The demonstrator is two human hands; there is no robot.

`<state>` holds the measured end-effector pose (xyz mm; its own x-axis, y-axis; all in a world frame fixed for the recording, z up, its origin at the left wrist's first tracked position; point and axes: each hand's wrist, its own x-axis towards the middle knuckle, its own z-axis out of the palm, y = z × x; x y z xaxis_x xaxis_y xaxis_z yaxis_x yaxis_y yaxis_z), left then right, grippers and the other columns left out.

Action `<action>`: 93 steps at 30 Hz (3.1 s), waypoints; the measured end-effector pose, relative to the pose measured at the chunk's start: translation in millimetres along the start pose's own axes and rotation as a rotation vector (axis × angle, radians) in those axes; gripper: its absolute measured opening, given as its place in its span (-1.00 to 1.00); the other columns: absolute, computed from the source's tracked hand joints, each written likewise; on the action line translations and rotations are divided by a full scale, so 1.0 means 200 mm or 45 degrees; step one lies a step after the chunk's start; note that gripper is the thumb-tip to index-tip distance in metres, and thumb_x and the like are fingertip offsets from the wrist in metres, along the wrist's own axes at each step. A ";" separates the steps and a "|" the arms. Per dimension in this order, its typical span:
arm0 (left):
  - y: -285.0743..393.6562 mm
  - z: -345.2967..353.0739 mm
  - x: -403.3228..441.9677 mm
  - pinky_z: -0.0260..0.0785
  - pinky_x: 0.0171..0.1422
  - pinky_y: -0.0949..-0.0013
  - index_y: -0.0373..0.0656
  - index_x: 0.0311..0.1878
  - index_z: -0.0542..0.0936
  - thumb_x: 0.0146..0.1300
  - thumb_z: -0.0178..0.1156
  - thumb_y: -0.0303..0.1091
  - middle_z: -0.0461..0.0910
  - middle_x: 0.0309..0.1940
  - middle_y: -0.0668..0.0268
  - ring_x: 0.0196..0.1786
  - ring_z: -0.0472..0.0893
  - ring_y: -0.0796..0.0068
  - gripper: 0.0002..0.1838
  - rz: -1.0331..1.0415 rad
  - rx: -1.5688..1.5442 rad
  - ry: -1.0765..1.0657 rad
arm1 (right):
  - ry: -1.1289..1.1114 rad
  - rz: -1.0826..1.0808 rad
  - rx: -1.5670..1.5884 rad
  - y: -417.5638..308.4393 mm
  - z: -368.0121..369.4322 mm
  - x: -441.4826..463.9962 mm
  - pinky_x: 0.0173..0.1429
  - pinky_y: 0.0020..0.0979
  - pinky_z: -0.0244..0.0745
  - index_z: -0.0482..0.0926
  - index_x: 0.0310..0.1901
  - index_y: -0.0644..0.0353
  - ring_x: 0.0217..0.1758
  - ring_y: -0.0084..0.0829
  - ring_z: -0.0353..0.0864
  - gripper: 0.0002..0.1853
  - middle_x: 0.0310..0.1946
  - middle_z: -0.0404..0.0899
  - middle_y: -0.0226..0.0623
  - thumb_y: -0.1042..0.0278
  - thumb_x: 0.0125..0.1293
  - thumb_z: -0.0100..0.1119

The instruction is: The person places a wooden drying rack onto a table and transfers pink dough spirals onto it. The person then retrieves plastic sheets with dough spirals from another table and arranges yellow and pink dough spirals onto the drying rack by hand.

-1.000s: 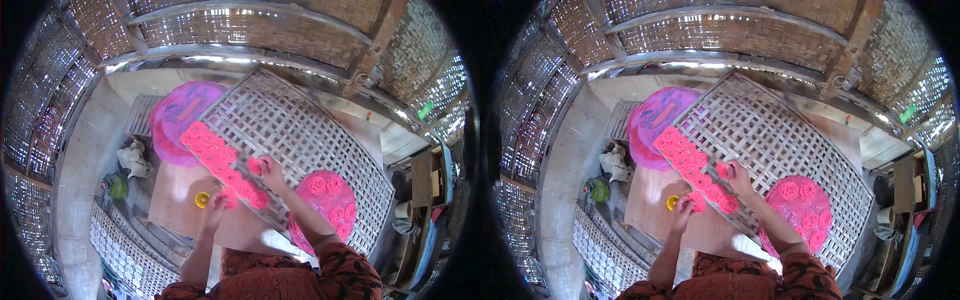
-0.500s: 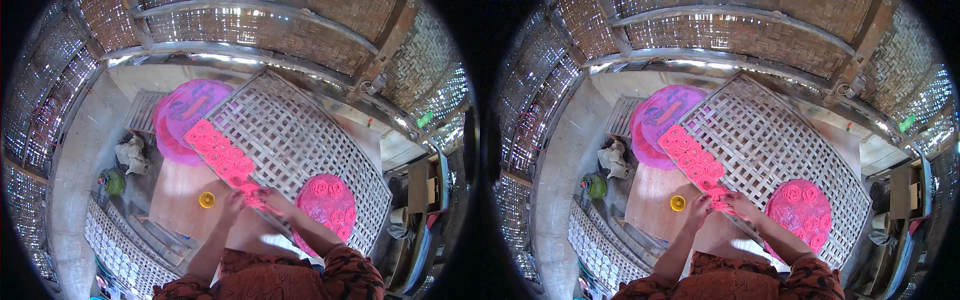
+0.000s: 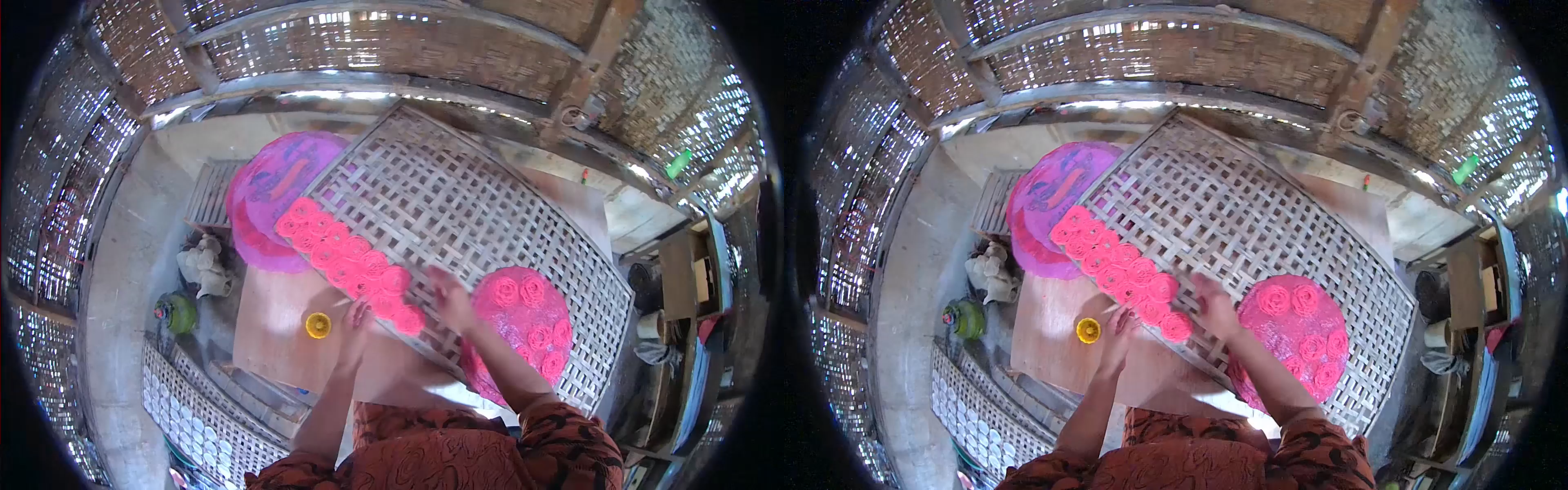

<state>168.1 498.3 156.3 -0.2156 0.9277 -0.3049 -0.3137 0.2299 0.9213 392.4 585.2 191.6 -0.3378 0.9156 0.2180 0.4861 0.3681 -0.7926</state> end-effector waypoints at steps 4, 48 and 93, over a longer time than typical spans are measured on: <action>-0.03 0.27 0.02 0.38 0.12 0.42 -0.21 0.15 0.42 0.31 0.08 -0.43 0.51 0.00 0.24 0.08 0.49 0.53 -0.65 0.112 0.275 -0.248 | 0.466 0.218 -0.407 0.45 -0.53 -0.16 0.08 -0.17 0.44 0.54 -0.05 0.31 0.01 0.05 0.52 -0.71 -0.08 0.53 0.11 0.52 0.17 0.04; 0.00 0.03 -0.26 0.44 -0.07 0.44 -0.23 -0.05 0.48 0.31 0.08 -0.41 0.53 -0.22 0.37 -0.19 0.55 0.59 -0.81 -0.171 0.022 -0.014 | -0.277 -0.035 0.237 0.06 0.04 -0.19 -0.05 -0.27 0.54 0.37 0.15 0.20 -0.07 -0.25 0.59 -0.54 -0.08 0.55 -0.16 0.48 0.19 0.14; -0.35 1.06 -0.35 0.29 0.08 0.07 -0.17 -0.29 0.48 0.07 0.16 -0.40 0.54 -0.34 0.18 -0.10 0.51 0.13 -0.86 1.088 1.534 -1.053 | 0.410 0.762 0.281 0.48 -0.92 -0.91 -0.31 -0.37 0.52 0.57 -0.19 0.27 -0.38 -0.38 0.64 -0.83 -0.42 0.64 -0.22 0.38 0.25 0.16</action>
<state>402.2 479.0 164.7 0.6898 0.7011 0.1806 0.5438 -0.6664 0.5101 648.5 483.7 181.3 0.2075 0.9650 -0.1601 0.3274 -0.2227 -0.9182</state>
